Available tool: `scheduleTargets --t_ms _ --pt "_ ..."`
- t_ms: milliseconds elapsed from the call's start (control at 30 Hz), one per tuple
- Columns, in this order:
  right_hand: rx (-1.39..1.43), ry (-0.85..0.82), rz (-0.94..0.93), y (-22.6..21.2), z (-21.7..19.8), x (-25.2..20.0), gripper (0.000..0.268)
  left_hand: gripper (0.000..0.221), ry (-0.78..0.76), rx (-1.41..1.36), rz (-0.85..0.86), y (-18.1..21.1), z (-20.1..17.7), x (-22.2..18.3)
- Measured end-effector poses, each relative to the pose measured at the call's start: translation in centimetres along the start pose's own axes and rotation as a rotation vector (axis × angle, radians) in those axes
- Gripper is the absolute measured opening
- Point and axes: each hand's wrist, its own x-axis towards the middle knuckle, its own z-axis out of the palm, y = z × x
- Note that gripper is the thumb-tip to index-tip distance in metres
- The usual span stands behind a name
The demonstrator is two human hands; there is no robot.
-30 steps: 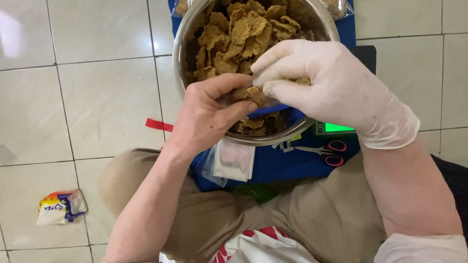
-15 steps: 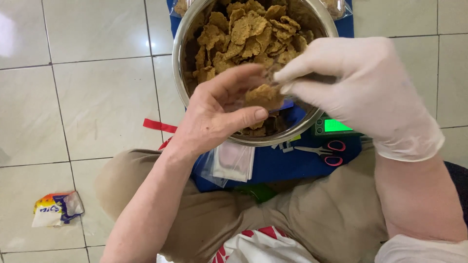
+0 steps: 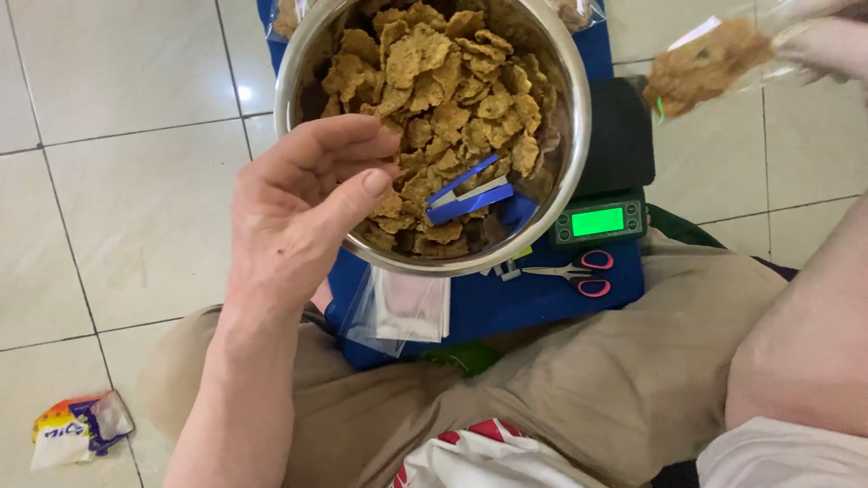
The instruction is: Packing snack flakes into small plastic bags, weighing them on a scale, and stapling the bags shut.
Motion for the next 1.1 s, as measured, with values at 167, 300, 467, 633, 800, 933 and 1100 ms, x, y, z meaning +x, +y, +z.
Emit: scheduleTargets --t_ms 167,300,467,633,800,933,1100 --pt "0.152 0.003 -0.128 -12.6 4.6 -0.3 0.010 0.040 0.000 0.036 0.007 0.0 0.1 0.1" --pt "0.285 -0.094 0.064 -18.0 6.4 -0.4 0.016 0.039 -0.001 0.041 -0.013 0.0 0.4 0.2" --pt "0.180 -0.130 0.139 -19.1 7.1 -0.1 0.017 0.039 0.001 0.067 -0.020 0.0 0.4 0.2" --pt "0.116 -0.119 0.226 -18.1 6.7 -0.3 0.016 0.039 -0.007 0.092 -0.016 -0.1 0.3 0.2" --pt "0.113 -0.103 0.237 -17.6 6.1 -0.8 0.022 0.039 -0.008 0.105 -0.027 -0.1 0.3 0.1" --pt "0.024 -0.100 0.293 -16.9 5.9 -1.0 0.028 0.037 0.011 0.200 -0.024 0.2 0.5 0.0" --pt "0.006 -0.073 0.268 -13.7 5.8 -0.9 0.023 0.038 0.005 0.200 -0.025 0.2 0.7 0.0"
